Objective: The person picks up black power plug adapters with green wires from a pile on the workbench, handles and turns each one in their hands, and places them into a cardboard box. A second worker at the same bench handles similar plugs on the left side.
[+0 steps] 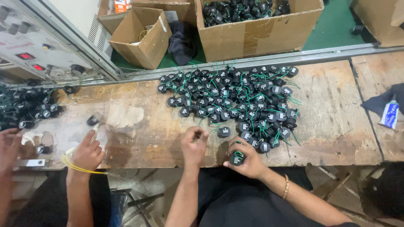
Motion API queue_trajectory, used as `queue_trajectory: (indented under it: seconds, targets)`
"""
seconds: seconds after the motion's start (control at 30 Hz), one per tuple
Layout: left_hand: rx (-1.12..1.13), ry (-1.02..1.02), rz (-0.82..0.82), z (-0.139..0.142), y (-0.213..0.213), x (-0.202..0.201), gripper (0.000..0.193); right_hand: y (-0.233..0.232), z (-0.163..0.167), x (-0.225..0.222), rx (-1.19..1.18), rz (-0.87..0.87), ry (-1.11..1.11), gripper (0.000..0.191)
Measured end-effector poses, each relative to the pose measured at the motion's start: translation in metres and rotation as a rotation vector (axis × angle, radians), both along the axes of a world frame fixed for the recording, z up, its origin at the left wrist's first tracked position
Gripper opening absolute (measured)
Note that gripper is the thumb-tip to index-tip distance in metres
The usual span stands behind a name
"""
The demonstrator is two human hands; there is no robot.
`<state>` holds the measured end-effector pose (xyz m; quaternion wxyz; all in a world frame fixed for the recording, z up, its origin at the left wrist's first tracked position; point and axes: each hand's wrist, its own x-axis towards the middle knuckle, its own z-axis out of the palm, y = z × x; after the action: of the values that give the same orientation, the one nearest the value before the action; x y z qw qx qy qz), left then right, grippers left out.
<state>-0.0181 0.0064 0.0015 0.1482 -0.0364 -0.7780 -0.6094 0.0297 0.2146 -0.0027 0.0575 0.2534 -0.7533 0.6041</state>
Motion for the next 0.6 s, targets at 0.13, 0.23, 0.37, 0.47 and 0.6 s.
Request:
queue_trajectory:
  seconds: [0.13,0.23,0.37,0.47,0.6]
  targets:
    - [-0.717,0.33,0.266,0.0,-0.01,-0.023,0.031,0.001,0.0,-0.001,0.006,0.022,0.01,0.036]
    - [-0.62,0.062,0.206,-0.007,-0.003,-0.026,0.014,0.001,0.002,0.0,0.059,0.063,0.046,0.035]
    - [-0.646,0.064,0.311,-0.015,-0.003,-0.028,0.011,0.001,0.004,0.001,0.035,0.084,0.034,0.035]
    - [-0.675,0.087,0.328,-0.015,-0.01,-0.029,0.009,0.002,0.005,0.0,0.012,0.094,0.011,0.034]
    - [-0.717,0.198,0.261,-0.009,-0.014,-0.027,0.017,0.002,0.004,-0.002,-0.009,0.099,0.011,0.033]
